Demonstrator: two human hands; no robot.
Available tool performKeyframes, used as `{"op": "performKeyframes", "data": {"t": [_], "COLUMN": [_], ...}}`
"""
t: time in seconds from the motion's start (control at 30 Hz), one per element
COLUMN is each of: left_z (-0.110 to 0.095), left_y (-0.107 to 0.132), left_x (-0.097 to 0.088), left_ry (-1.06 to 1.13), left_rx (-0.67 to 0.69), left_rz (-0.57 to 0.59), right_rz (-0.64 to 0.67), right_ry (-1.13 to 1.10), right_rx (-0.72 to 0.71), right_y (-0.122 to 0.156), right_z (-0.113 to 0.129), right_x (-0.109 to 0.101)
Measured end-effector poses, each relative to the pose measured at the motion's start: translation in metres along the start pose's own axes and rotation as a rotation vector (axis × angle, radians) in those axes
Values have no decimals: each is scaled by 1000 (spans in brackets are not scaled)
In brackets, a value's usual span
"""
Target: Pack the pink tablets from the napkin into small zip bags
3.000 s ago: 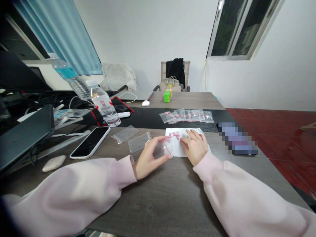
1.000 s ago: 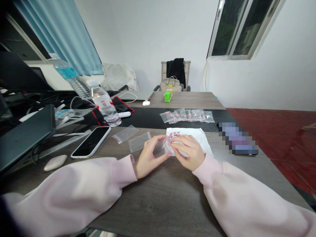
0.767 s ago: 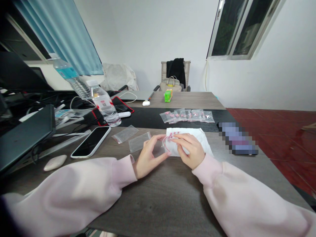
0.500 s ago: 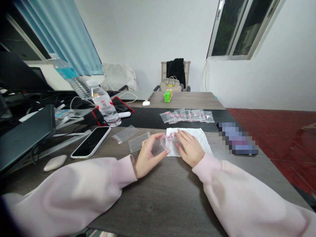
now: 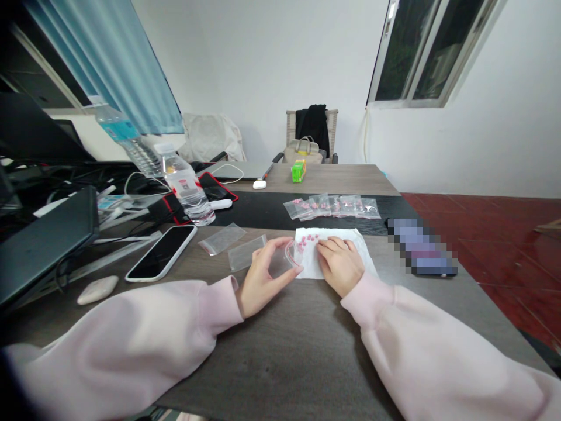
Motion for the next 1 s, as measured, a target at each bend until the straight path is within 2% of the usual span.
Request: {"op": "performKeyframes", "data": {"t": [0.3, 0.77, 0.83, 0.9, 1.0], "left_z": [-1, -1, 0, 0, 1], "left_y": [0, 0, 0, 1, 1], "left_x": [0, -1, -1, -1, -1], "left_ry": [5, -31, -47, -56, -62], "left_rx": [10, 21, 29, 35, 42], "left_rz": [5, 53, 62, 65, 71], "right_rz": [-60, -9, -51, -151, -361], "right_ry": [97, 134, 97, 15, -187], "right_rx": [108, 374, 375, 324, 120], "right_y": [2, 1, 1, 0, -4], "right_z": [-8, -11, -13, -12, -4], "right_x": [3, 2, 3, 1, -9]}}
Point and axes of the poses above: each hand's wrist, its own y-axis away from the middle knuckle, its own x-axis out of the palm, z = x × y, the point moved 1 cm from there along -y, towards the middle knuckle, and after that the axes turned 8 degrees about -x, right-handed, at the moved point
